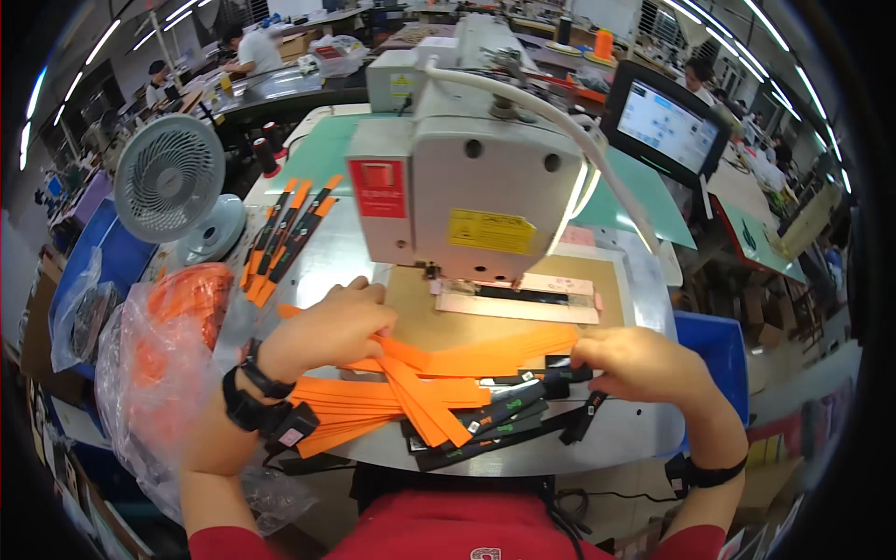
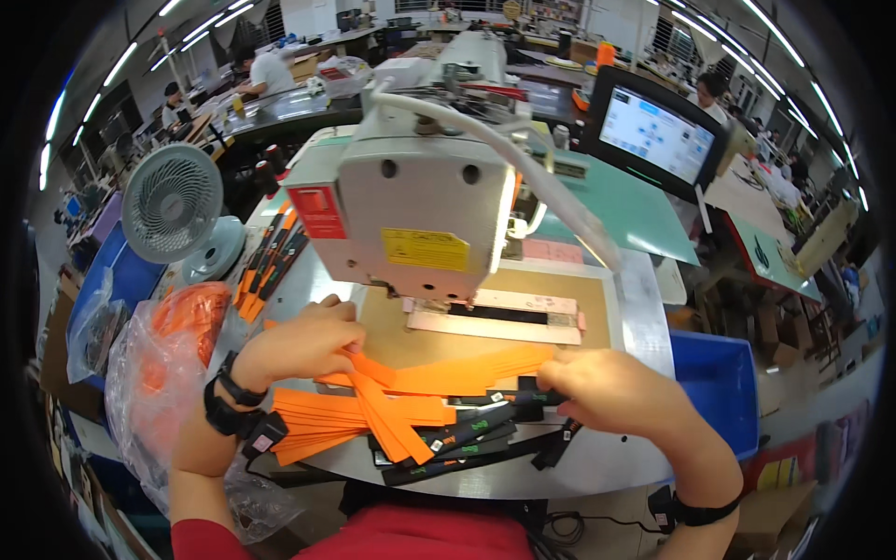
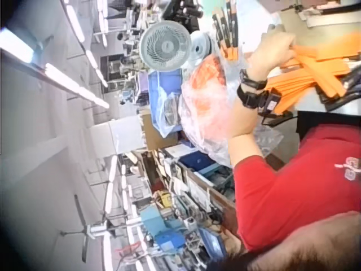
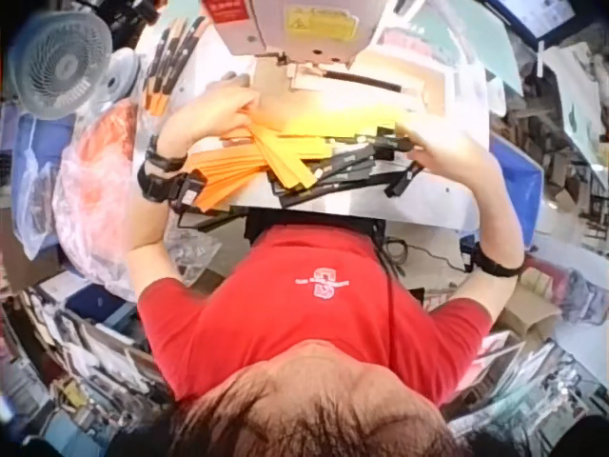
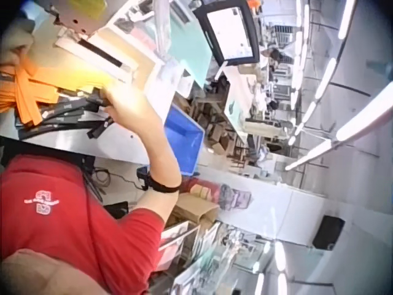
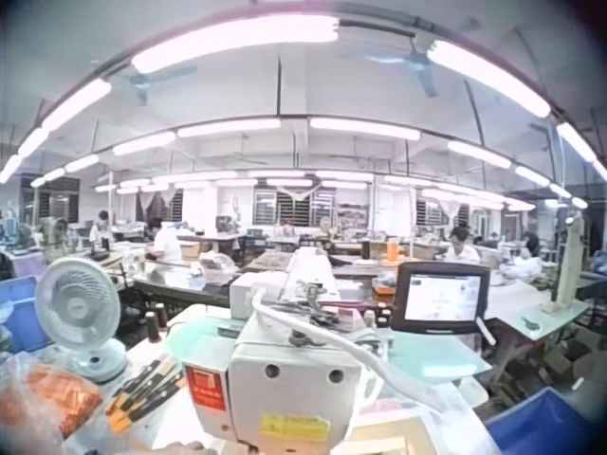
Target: The person operates a sewing machine to stitch orange fabric strips onto black webbing straps. They repeatedly feed the materials under the needle, guide them through the machine, and stack the finished pieces on the table.
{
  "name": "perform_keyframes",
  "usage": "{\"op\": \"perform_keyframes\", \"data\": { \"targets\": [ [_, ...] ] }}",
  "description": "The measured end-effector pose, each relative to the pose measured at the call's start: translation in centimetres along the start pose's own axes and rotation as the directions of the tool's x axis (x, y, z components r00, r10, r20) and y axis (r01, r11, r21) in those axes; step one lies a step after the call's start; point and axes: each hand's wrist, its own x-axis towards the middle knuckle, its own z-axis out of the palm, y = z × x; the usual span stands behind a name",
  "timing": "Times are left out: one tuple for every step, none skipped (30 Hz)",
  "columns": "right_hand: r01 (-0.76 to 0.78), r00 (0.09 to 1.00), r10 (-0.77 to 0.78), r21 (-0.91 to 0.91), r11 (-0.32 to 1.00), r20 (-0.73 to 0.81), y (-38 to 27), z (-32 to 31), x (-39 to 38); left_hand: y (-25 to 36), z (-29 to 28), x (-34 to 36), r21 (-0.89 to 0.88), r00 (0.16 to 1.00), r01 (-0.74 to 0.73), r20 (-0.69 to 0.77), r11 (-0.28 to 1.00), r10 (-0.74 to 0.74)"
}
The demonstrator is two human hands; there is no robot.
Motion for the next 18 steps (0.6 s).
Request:
{"op": "perform_keyframes", "data": {
  "targets": [
    [0.037,0.999,-0.038,-0.072,0.997,-0.015,0.0,0.7,-0.7,0.1,0.2,0.2,-0.006,0.999,-0.019,-0.035,1.0,0.019],
    [0.014,1.0,-0.015,-0.059,0.998,-0.003,0.2,1.3,-1.1,0.0,0.4,-0.2,-0.008,0.997,-0.023,-0.069,1.0,0.022],
    [-0.006,1.0,0.006,-0.046,0.999,0.01,0.4,1.9,-1.4,-0.1,0.5,-0.5,-0.01,0.994,-0.025,-0.104,1.0,0.023],
    [-0.023,0.999,0.024,-0.035,0.999,0.025,0.6,2.6,-1.8,-0.1,0.5,-0.7,-0.038,0.992,-0.036,-0.122,0.999,0.031],
    [-0.01,1.0,0.01,-0.029,1.0,0.01,0.7,3.0,-1.8,0.1,-0.1,-2.0,-0.057,0.989,-0.017,-0.147,0.998,0.008],
    [-0.026,1.0,0.026,-0.026,0.999,-0.001,1.1,3.6,-2.6,0.2,-0.3,-2.2,-0.086,0.985,-0.027,-0.171,0.996,0.011],
    [-0.038,0.999,0.038,-0.023,0.999,-0.012,1.5,4.2,-3.3,0.9,-0.9,-2.6,-0.065,0.987,0.024,-0.156,0.998,-0.034],
    [-0.035,0.996,0.035,0.002,0.999,-0.088,1.7,4.8,-3.8,2.3,-2.0,-3.2,-0.038,0.987,0.082,-0.134,0.996,-0.086],
    [-0.039,0.993,0.043,0.032,0.999,-0.106,2.0,5.2,-4.3,3.1,-2.7,-3.9,-0.013,0.983,0.143,-0.115,0.99,-0.143],
    [-0.043,0.991,0.05,0.061,0.997,-0.122,2.4,5.6,-4.7,3.6,-2.9,-5.0,-0.023,0.98,0.122,-0.155,0.992,-0.125],
    [-0.047,0.988,0.059,0.087,0.995,-0.14,2.5,5.7,-5.0,4.4,-2.5,-6.2,-0.031,0.975,0.1,-0.198,0.995,-0.104],
    [-0.028,0.985,0.046,0.109,0.994,-0.164,2.3,5.5,-5.0,5.1,-1.9,-7.3,-0.039,0.967,0.074,-0.241,0.997,-0.081],
    [-0.004,0.981,0.023,0.096,0.995,-0.195,2.6,5.8,-4.8,5.9,-1.2,-8.2,-0.034,0.968,0.072,-0.24,0.997,-0.078],
    [0.016,0.974,0.003,0.082,0.997,-0.226,2.9,6.1,-4.8,6.8,-0.3,-8.9,-0.03,0.968,0.067,-0.24,0.997,-0.072],
    [0.035,0.966,-0.016,0.067,0.997,-0.259,3.1,6.3,-4.6,7.5,0.5,-9.5,-0.024,0.969,0.061,-0.24,0.998,-0.065],
    [0.04,0.964,-0.017,0.081,0.996,-0.264,2.8,6.2,-4.3,8.2,1.2,-9.9,-0.028,0.967,0.103,-0.231,0.994,-0.107],
    [0.049,0.961,-0.021,0.094,0.994,-0.276,2.2,5.9,-3.8,8.7,1.7,-10.2,-0.065,0.959,0.115,-0.254,0.991,-0.128],
    [0.056,0.957,-0.023,0.107,0.993,-0.288,1.5,5.9,-3.3,8.9,2.4,-10.4,-0.101,0.95,0.124,-0.276,0.987,-0.148]
  ]
}}
